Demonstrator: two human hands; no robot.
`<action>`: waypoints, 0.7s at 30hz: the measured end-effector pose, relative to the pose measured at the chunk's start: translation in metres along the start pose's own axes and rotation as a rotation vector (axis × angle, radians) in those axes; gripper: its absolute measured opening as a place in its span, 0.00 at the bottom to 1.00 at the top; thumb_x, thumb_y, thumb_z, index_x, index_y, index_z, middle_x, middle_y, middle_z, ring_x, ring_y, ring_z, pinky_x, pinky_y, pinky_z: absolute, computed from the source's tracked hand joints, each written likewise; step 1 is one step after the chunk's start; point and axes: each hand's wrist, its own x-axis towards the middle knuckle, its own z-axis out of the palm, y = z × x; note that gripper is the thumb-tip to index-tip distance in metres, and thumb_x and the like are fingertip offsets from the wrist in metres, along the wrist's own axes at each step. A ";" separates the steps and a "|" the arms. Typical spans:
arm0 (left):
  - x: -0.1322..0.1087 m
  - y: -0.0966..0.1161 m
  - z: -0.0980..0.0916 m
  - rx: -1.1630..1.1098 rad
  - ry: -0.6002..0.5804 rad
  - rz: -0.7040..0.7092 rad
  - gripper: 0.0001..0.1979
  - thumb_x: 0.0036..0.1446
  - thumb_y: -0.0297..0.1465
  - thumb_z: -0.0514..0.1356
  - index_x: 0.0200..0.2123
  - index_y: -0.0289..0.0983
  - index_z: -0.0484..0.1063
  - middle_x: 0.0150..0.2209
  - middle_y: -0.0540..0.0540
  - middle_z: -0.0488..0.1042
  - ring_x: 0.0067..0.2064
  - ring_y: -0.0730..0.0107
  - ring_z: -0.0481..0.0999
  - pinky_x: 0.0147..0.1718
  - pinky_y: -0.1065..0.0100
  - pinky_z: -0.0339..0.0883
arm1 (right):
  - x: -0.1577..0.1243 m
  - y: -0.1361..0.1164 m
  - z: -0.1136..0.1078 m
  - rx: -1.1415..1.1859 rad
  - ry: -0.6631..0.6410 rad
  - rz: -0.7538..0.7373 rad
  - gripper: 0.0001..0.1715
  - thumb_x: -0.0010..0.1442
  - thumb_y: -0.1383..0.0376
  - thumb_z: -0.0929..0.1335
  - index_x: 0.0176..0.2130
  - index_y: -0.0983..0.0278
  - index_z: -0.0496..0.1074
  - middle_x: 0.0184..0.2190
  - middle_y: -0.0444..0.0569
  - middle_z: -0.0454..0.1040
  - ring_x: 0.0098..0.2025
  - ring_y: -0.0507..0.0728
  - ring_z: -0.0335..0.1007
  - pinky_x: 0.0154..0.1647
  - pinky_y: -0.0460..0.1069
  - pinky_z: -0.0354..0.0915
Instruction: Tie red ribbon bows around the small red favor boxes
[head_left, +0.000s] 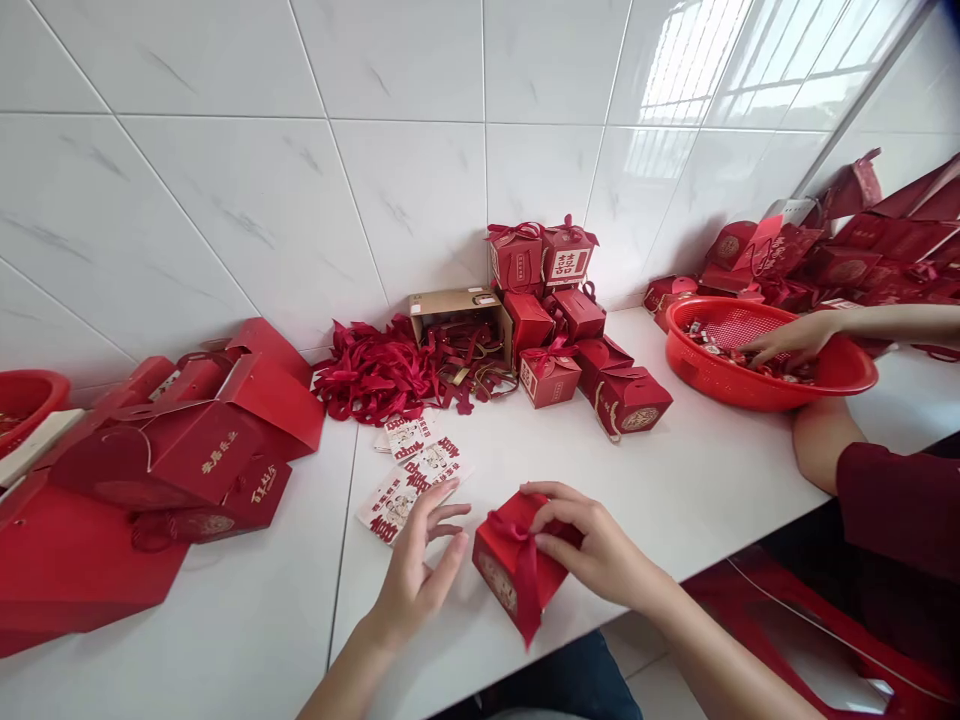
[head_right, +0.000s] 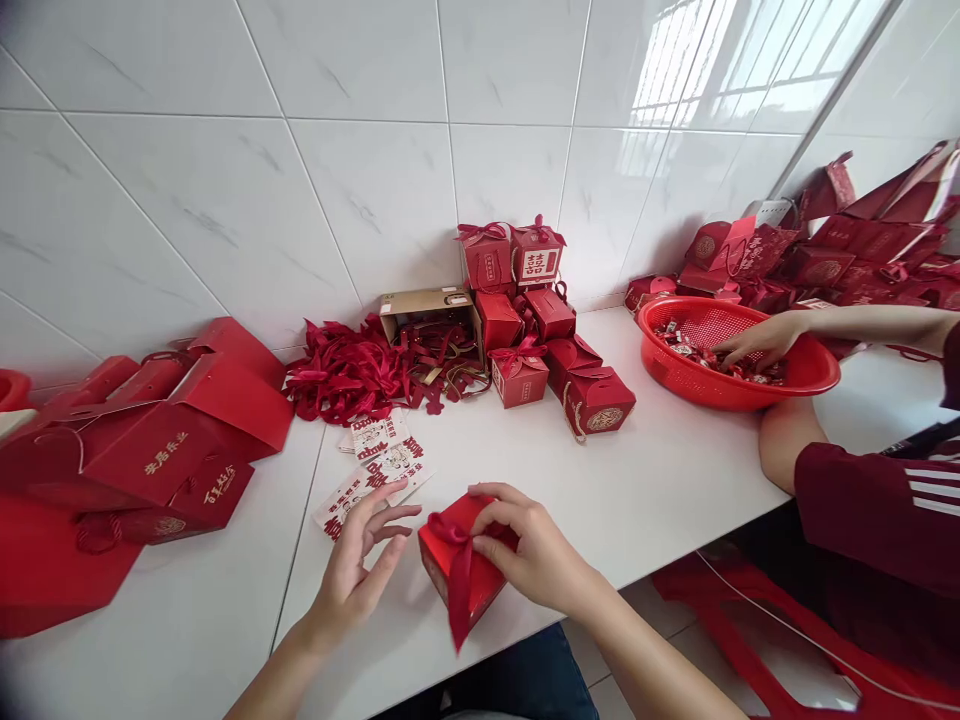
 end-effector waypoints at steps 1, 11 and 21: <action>-0.001 -0.004 -0.002 -0.002 0.015 -0.046 0.20 0.67 0.36 0.52 0.61 0.47 0.54 0.62 0.38 0.61 0.53 0.60 0.75 0.46 0.59 0.74 | 0.005 0.003 -0.008 -0.022 0.052 -0.010 0.07 0.60 0.68 0.68 0.33 0.60 0.76 0.53 0.53 0.74 0.53 0.61 0.73 0.51 0.54 0.71; -0.003 -0.033 0.001 0.144 -0.091 -0.108 0.21 0.67 0.37 0.51 0.61 0.48 0.52 0.60 0.39 0.61 0.50 0.62 0.74 0.42 0.59 0.75 | 0.163 0.024 -0.148 -0.289 0.480 -0.078 0.10 0.59 0.60 0.67 0.35 0.63 0.75 0.56 0.56 0.72 0.58 0.66 0.67 0.60 0.62 0.60; -0.004 -0.031 0.000 0.184 -0.113 -0.107 0.20 0.68 0.36 0.50 0.61 0.51 0.49 0.59 0.42 0.60 0.48 0.65 0.74 0.41 0.61 0.75 | 0.187 0.036 -0.124 -0.638 0.413 0.181 0.45 0.49 0.42 0.72 0.61 0.58 0.67 0.69 0.59 0.49 0.67 0.78 0.47 0.58 0.71 0.58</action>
